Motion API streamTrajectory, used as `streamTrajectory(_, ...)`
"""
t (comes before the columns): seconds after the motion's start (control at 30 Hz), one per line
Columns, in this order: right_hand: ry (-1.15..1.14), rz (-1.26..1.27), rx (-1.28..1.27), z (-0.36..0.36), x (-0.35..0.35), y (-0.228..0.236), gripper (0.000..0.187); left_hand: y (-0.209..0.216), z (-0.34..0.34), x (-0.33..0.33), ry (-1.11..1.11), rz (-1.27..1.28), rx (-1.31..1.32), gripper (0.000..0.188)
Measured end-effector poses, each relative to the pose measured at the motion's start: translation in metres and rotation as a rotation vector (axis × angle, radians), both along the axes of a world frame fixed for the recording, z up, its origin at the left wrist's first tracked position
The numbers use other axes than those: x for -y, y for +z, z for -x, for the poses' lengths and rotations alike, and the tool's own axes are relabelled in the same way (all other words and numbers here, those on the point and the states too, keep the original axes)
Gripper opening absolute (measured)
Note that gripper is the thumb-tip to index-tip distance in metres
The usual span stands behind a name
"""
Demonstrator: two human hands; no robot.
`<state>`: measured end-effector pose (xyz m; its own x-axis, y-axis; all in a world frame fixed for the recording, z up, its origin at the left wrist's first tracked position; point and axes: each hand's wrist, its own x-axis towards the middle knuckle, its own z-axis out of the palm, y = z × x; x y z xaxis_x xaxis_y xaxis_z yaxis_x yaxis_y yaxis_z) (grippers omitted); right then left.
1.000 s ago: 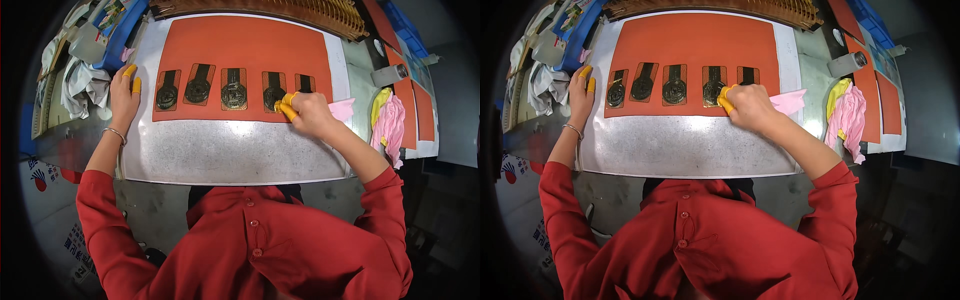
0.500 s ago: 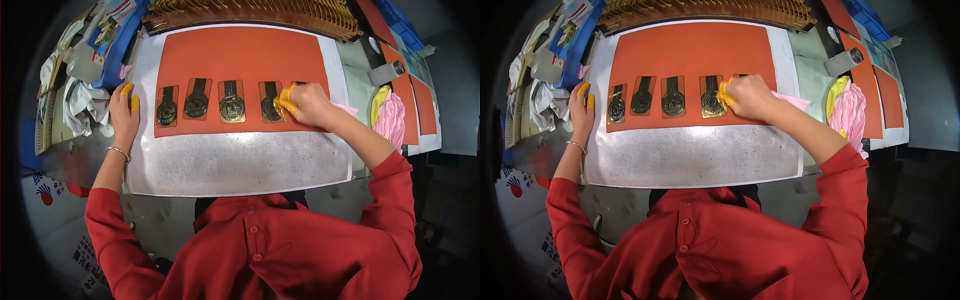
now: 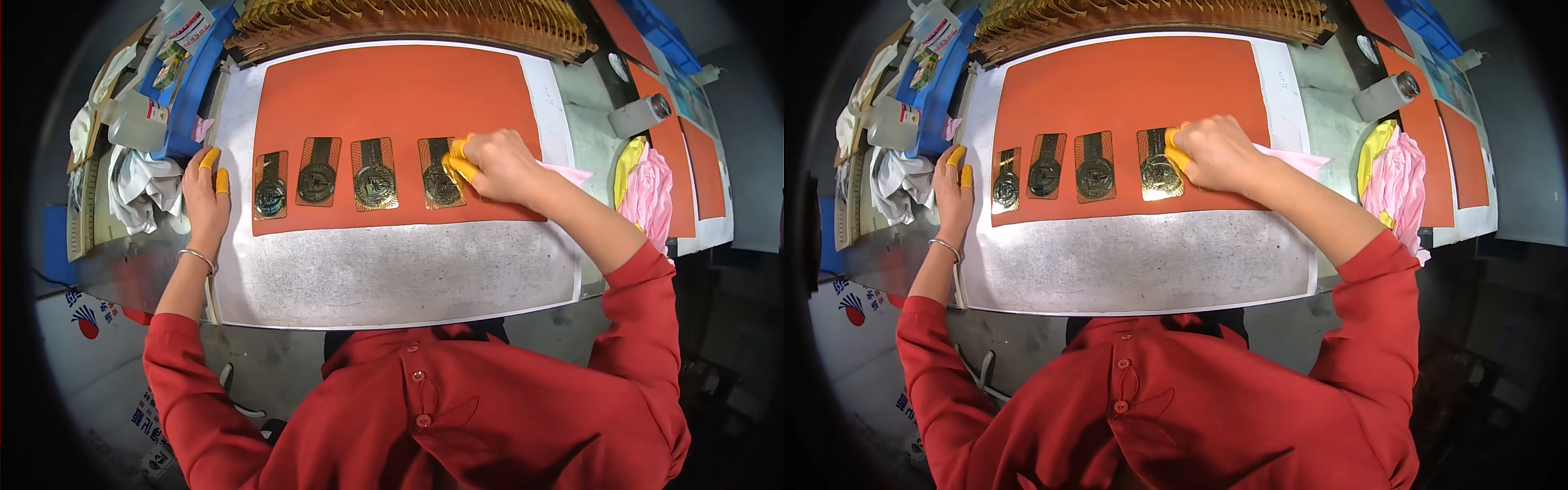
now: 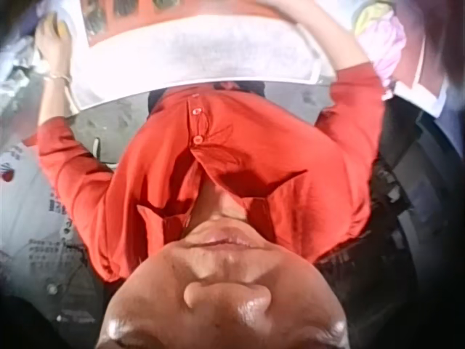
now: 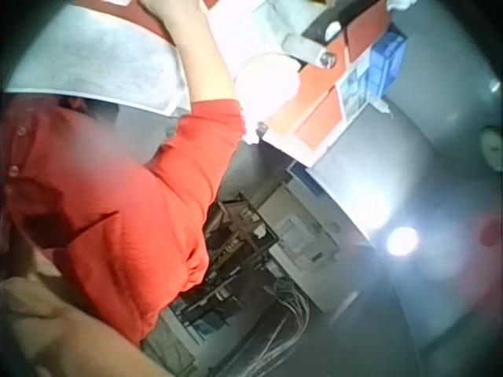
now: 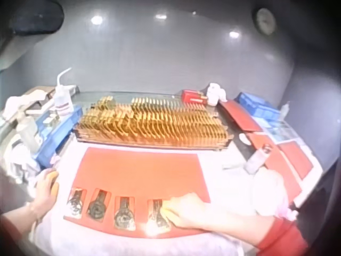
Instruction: The person cleans a row of gold medals placed on a red mat using a yellow cloth and a liquid from a squeeze bottle. They apply the liquid to the cloth and wipe each medal individually, then move the cleaned medals to a wooden rack.
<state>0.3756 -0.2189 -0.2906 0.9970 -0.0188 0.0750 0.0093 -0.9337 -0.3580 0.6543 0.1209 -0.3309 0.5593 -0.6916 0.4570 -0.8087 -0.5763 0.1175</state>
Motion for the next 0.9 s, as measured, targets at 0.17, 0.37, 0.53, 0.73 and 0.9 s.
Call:
streamTrajectory(0.17, -0.026, 0.039, 0.068, 0.005, -0.002, -0.005, 0.012, 0.007, 0.005, 0.009, -0.011, 0.009, -0.002, 0.029)
streamTrajectory(0.37, 0.076, 0.026, -0.069, 0.020, -0.018, 0.002, 0.005, -0.001, 0.003, 0.004, 0.002, 0.021, 0.012, 0.028)
streamTrajectory(0.53, -0.062, 0.019, -0.071, -0.019, 0.001, 0.008, 0.006, 0.002, 0.001, 0.003, 0.005, -0.016, -0.001, 0.028)
streamTrajectory(0.73, -0.096, -0.002, -0.030, -0.021, 0.005, 0.009, 0.012, 0.002, 0.001, 0.007, -0.002, 0.020, 0.019, 0.028)
streamTrajectory(0.9, 0.204, 0.052, 0.046, 0.004, -0.019, -0.011, 0.007, -0.003, -0.002, 0.000, -0.003, 0.033, 0.005, 0.029)
